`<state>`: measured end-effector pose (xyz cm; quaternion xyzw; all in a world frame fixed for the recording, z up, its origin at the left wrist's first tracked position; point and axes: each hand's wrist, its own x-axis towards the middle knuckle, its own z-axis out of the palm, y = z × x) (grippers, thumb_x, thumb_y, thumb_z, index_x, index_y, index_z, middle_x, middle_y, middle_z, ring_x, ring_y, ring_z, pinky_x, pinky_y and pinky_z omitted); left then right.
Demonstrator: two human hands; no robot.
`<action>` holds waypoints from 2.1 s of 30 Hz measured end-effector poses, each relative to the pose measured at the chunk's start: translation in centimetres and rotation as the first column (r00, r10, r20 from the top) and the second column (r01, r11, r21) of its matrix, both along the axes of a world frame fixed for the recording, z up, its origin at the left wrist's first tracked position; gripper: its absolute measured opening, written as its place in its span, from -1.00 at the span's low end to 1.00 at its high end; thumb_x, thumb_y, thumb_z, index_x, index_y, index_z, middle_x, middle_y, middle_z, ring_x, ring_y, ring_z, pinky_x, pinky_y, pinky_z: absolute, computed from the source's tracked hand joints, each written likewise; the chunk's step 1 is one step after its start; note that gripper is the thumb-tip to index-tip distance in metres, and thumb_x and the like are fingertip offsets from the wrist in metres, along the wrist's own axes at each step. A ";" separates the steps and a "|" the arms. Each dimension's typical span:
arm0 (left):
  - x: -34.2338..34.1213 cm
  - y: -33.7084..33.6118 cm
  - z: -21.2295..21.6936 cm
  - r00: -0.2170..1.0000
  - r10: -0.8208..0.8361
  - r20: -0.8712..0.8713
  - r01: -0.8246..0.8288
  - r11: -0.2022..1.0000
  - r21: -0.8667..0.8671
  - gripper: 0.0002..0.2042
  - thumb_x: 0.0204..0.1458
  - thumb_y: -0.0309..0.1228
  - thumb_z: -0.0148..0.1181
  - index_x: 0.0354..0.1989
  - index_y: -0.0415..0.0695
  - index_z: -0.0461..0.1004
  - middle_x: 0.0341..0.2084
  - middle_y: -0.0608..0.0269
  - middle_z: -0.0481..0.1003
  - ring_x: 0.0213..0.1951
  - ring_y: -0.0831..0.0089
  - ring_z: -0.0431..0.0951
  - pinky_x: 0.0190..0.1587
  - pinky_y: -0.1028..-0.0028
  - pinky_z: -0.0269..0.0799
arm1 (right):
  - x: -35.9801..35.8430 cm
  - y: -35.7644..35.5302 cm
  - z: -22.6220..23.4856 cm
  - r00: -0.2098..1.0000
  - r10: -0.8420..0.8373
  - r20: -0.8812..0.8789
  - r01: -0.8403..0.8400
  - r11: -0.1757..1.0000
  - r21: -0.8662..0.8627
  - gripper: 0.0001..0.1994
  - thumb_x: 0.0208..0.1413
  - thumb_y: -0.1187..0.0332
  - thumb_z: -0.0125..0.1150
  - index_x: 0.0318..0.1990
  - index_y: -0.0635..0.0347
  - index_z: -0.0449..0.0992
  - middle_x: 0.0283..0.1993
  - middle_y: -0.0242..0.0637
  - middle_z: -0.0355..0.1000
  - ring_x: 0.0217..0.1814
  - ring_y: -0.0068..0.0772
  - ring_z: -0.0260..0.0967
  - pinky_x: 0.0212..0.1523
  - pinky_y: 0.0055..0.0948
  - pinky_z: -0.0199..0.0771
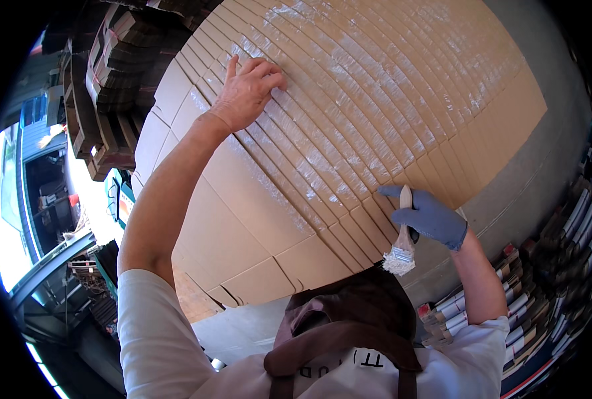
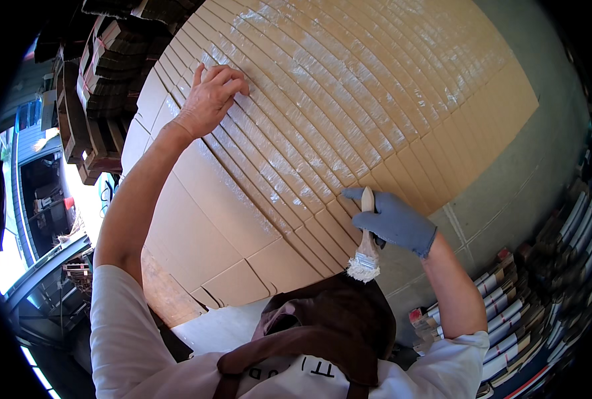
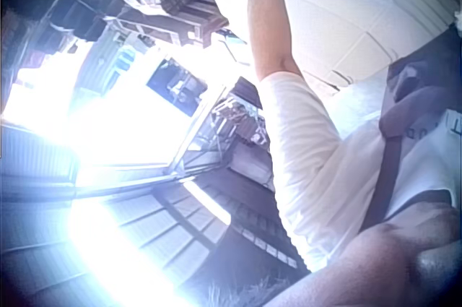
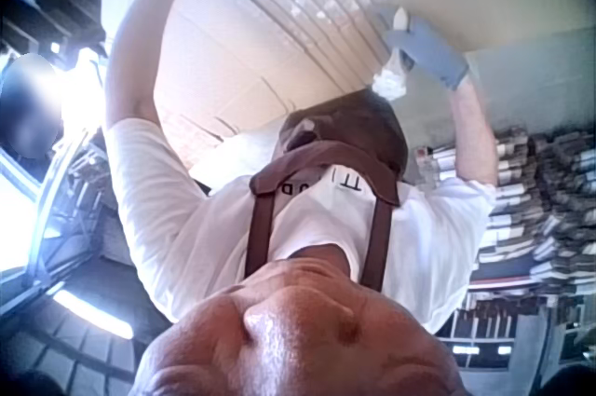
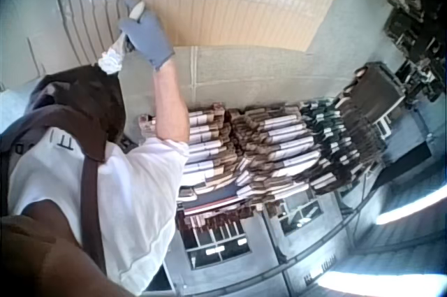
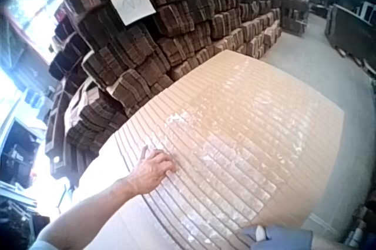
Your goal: The person applies a white adhesive to a large flat cardboard sheet using a brush, spreading it across the surface. They then lift and place a printed cardboard box labeled 'PEAR' onto the glued area.
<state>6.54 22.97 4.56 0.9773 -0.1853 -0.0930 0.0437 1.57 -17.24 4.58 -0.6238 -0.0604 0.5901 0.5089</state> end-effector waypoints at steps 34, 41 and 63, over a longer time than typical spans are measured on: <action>-0.1 0.1 -0.1 1.000 0.001 0.004 -0.001 1.000 -0.010 -0.70 0.02 -0.64 0.05 -0.15 0.10 0.42 0.00 0.43 0.37 0.25 0.25 0.23 0.35 -0.20 -0.15 | 0.2 0.0 0.2 1.000 0.001 -0.004 -0.001 1.000 -0.008 -0.43 0.09 0.38 0.14 0.30 0.31 0.29 0.18 -0.17 0.41 0.10 -0.51 0.35 0.13 -0.49 0.36; -0.3 0.1 -0.2 1.000 0.014 0.005 -0.014 1.000 -0.004 -0.69 0.00 -0.66 0.07 -0.17 0.10 0.43 0.00 0.43 0.38 0.25 0.27 0.23 0.36 -0.21 -0.16 | 0.3 0.2 0.2 0.999 0.008 -0.037 -0.010 0.999 -0.053 -0.44 0.09 0.38 0.15 0.29 0.28 0.31 0.13 -0.19 0.43 0.06 -0.52 0.36 0.09 -0.49 0.38; -19.7 -2.0 -2.2 0.530 0.836 0.142 -0.721 0.532 -0.444 -0.55 0.23 -0.38 -0.03 0.31 -0.07 0.18 0.24 0.21 0.31 0.35 0.22 0.15 0.39 -0.01 -0.18 | -1.4 1.9 7.2 0.720 -0.420 0.552 0.404 0.901 0.159 -0.76 0.14 0.49 0.15 -0.03 0.31 0.54 -0.26 -0.29 0.51 -0.26 -0.53 0.47 -0.28 -0.48 0.49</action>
